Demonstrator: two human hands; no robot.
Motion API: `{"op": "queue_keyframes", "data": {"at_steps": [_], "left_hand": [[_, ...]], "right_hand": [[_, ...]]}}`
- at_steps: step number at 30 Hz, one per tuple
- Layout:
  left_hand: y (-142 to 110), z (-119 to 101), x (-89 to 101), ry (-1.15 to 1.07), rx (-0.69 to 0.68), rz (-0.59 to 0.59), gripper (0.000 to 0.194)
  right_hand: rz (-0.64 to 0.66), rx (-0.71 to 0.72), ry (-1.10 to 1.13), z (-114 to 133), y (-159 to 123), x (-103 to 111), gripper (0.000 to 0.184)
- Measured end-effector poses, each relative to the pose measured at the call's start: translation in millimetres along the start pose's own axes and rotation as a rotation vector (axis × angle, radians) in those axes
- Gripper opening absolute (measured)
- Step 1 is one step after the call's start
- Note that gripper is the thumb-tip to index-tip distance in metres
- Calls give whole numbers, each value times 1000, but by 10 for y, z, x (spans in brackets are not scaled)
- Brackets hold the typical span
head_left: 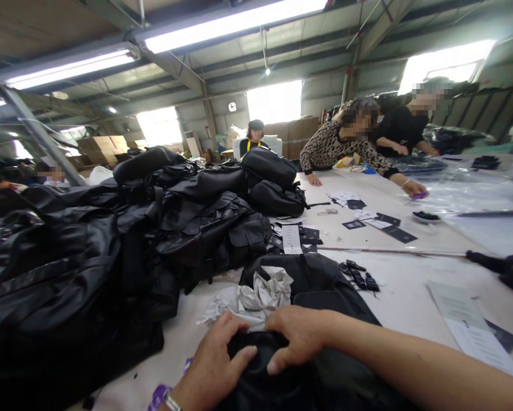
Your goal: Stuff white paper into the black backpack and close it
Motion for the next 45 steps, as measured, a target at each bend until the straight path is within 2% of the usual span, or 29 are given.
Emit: {"op": "queue_keyframes", "data": {"at_steps": [2, 5, 9, 14, 18, 22, 24, 25, 27, 30, 33, 35, 37, 40, 43, 45], "left_hand": [[-25, 48, -34, -15, 16, 37, 21], [-38, 96, -78, -57, 36, 45, 28], [-9, 100, -123, -99, 40, 16, 11], [25, 74, -75, -53, 52, -75, 11], [25, -66, 24, -54, -21, -147, 11], [3, -200, 16, -137, -140, -118, 11], [-20, -211, -6, -150, -185, -105, 11], [-32, -196, -17, -140, -196, -107, 11], [-58, -141, -33, -99, -202, -129, 12], [-90, -71, -80, -62, -208, -143, 13], [-108, -64, -121, -94, -210, -136, 12], [-111, -63, -137, -118, -180, -126, 13], [-115, -61, -159, -139, -147, -99, 12], [-138, -40, -197, -157, -134, -59, 15], [-180, -36, -167, -61, -210, -132, 20], [-196, -37, -139, 55, -246, -206, 20]], "right_hand": [[48, -58, -23, -19, 11, -26, 53], [41, -124, 17, -54, 57, -39, 47], [29, -183, 149, -132, 83, -92, 42], [113, -200, 340, -156, 64, -86, 38], [249, -220, 551, -120, 86, -135, 47], [453, -243, 831, -11, 38, -407, 68], [505, -255, 884, 29, -13, -508, 72], [481, -257, 845, 23, -27, -508, 69], [356, -230, 646, -1, -27, -386, 58], [115, -122, 334, 82, -7, -16, 42], [-143, -41, 259, 216, 10, 383, 32], [-225, 8, 245, 301, 36, 513, 33], [-183, 70, 230, 385, 89, 470, 43], [-39, 112, 205, 434, 152, 264, 54], [85, 77, 177, 423, 146, 115, 59], [135, 23, 159, 398, 116, 84, 69]]}}
Point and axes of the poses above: each hand's wrist, its own y-axis towards the middle knuckle, its own x-axis out of the back of the hand, z = x × y, the point moved 9 cm from there along y, towards the middle knuckle, and after that the axes turned 1 degree about -y, right-handed, at the moved point
